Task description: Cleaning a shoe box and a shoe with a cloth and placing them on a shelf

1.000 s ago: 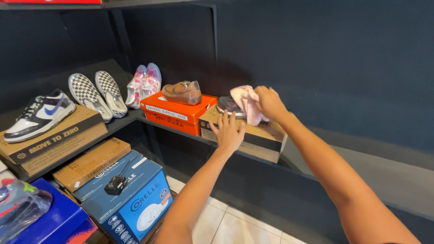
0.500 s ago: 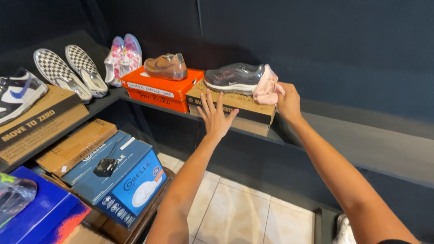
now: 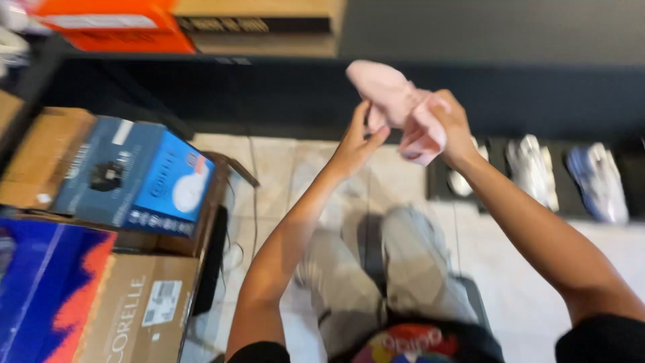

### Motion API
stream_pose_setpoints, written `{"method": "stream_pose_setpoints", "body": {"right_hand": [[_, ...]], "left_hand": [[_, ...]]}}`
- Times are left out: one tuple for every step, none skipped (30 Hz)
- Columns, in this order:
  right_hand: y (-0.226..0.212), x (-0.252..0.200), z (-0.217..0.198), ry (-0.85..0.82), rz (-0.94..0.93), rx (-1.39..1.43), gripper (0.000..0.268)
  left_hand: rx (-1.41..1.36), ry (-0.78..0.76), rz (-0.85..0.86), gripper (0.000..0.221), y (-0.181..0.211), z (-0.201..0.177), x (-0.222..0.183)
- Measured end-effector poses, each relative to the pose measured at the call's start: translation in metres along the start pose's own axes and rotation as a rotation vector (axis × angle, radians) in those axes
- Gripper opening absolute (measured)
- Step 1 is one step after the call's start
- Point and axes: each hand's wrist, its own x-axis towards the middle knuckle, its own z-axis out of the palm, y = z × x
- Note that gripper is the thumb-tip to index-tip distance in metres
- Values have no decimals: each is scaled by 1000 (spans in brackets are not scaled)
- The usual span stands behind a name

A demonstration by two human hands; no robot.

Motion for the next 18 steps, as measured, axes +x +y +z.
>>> {"method": "stream_pose_setpoints", "body": {"right_hand": [[8,-29,-14,-68,53,-18,14],[4,-54,-32,-37,107,-36,14],[-1,-78,-49,-129,-17,-148,11],[-4,-100,-63,-227,-140,-247,8],[6,-135,-86,-201,-86,-253,8],[15,-153,-103,-134,-82,-339,5],[22,-172,-119,-68,-77,-426,4],[20,-194,-129,-49,-68,-428,4],[18,-215,-139,19,53,-370,8],[16,-229,-149,84,158,-309,16],[23,-246,-160,100,152,-310,16],[31,-264,-169,215,312,-157,10],[39,-280,-177,327,470,0,10],[39,-286,-184,334,465,4,10],[40,-292,-191,509,552,117,17],[42,-296,-198,684,638,233,28],[54,-306,-206,689,634,238,28],[66,-314,-214,665,599,472,28]], "left_hand": [[-199,-176,-209,94,-9,28,-19],[-227,-208,-258,94,-26,50,-33],[-97,-134,-106,82,-43,73,-48],[42,-63,51,71,-60,92,-63],[24,-98,6,71,-50,110,-87],[108,-33,61,58,-38,119,-92],[192,33,118,47,-24,127,-97],[188,12,117,47,-20,139,-103],[183,72,158,45,-15,151,-109],[178,141,210,44,-11,162,-108],[174,127,220,44,8,175,-107],[162,175,272,38,27,186,-108],[149,223,324,31,45,196,-109],[149,216,330,31,45,208,-110],[163,203,421,29,45,221,-110],[176,190,511,27,43,234,-109],[176,184,516,27,47,252,-120],[190,23,659,30,50,269,-130]]}}
